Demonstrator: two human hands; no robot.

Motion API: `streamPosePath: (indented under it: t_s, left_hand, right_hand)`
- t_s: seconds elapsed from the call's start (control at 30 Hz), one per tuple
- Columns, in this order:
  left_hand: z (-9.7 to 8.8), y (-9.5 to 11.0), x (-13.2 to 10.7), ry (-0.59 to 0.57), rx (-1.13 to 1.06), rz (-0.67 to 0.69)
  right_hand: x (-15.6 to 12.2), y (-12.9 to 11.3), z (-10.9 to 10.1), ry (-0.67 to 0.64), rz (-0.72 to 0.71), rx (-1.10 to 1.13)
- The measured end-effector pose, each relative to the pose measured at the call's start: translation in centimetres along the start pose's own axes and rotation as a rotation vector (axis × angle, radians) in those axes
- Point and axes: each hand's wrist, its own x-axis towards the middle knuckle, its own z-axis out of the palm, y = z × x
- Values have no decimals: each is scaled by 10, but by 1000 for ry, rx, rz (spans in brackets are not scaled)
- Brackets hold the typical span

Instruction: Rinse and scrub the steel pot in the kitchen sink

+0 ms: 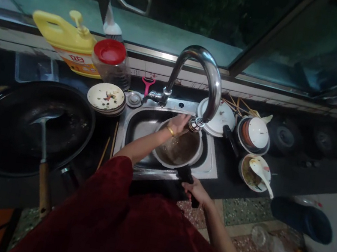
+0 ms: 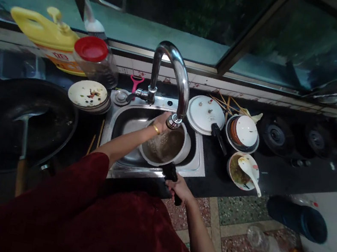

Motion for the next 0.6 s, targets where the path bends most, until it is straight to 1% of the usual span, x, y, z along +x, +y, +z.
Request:
streamPosePath:
  t_s: [0.07,0.13,0.2,0.23,0.27,0.33,0.4,0.43,0.47,0.5,0.6]
  left_hand:
    - [-16,-19,-12,-76,104,-171]
    - [-29,-34,-30,-172,205,-343]
    - [-36,-42,-50,-256,241,-447]
    - [-37,-43,-59,-283,238,-465]
    - [-37,-43,-66,-299,231,-477]
    - [-34,-40,-76,-304,210,-517]
    - [-30,-36,-79,-293,170,-587]
    - [-28,-34,-79,-291,145,-624]
    - [-27,-33,-79,-291,122,-653]
    - [-27,-32,-79,-292,106,-667]
    - [-34,-35,-80,-299,125,-680]
  right_hand:
    - [0,-3,-7,-39,2,-32]
    - [1,-4,-19,-83,6,-75]
    - [4,-4,-35,-129,18,-124]
    - [5,-4,-43,-126,14,-155]
    - [7,-4,-50,-94,0,-204]
    - [7,-4,-60,52,-61,-355]
    - [5,-5,-62,229,-136,-518]
    - [4,-5,-61,287,-162,-574]
    - [3,-4,-60,312,-184,-603]
    - [3,-4,-57,306,-207,-609]
    - [9,-3,-55,202,-253,-567]
